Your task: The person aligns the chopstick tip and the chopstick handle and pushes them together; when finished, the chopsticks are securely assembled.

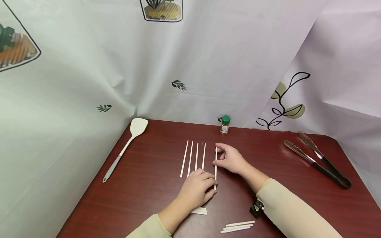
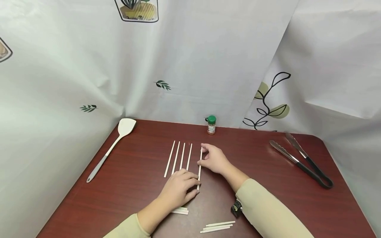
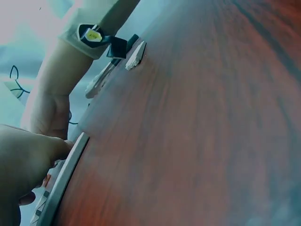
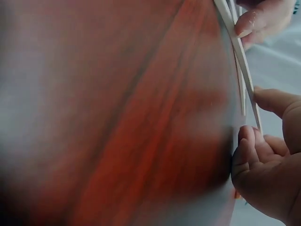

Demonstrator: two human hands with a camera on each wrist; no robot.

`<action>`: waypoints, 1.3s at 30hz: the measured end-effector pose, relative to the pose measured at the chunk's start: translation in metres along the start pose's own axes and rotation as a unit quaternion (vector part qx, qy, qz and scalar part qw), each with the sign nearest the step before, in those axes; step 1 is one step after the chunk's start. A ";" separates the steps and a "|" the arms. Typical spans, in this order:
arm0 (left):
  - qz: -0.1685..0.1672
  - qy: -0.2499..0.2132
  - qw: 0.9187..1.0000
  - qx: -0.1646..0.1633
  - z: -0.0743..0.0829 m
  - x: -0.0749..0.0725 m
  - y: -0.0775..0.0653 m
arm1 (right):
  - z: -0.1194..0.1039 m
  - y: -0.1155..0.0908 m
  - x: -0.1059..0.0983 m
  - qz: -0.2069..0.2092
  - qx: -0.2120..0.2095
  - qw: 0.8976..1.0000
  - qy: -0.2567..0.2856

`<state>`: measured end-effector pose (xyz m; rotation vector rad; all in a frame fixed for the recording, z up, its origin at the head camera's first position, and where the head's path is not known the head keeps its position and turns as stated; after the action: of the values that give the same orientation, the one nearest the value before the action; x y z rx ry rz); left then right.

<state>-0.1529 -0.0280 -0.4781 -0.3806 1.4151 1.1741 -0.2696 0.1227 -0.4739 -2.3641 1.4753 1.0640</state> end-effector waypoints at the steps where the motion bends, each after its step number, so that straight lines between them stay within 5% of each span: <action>1: -0.002 0.002 1.000 0.000 0.000 0.000 0.001 | 0.001 0.003 0.002 -0.008 0.004 1.000 -0.004; 14: 0.025 -0.004 0.999 0.030 -0.008 0.000 0.004 | 0.006 0.028 0.006 -0.041 0.082 0.996 -0.007; 31: 0.036 -0.024 0.999 0.028 -0.012 0.004 0.004 | 0.011 0.027 0.005 -0.034 0.075 0.996 -0.014; 39: 0.038 -0.052 0.997 0.033 -0.012 0.002 0.003 | 0.009 0.011 0.001 0.008 0.095 0.995 0.033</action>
<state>-0.1627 -0.0353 -0.4814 -0.2177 1.3850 1.1878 -0.2831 0.1207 -0.4789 -2.2772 1.5464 0.8149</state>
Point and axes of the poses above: each hand's wrist, its own y-axis towards the middle knuckle, its own x-axis out of the palm, z = x × y, the point moved 6 cm from there along y, towards the middle knuckle, and after that the axes turned 12 degrees about -x, right-handed, at the moved point
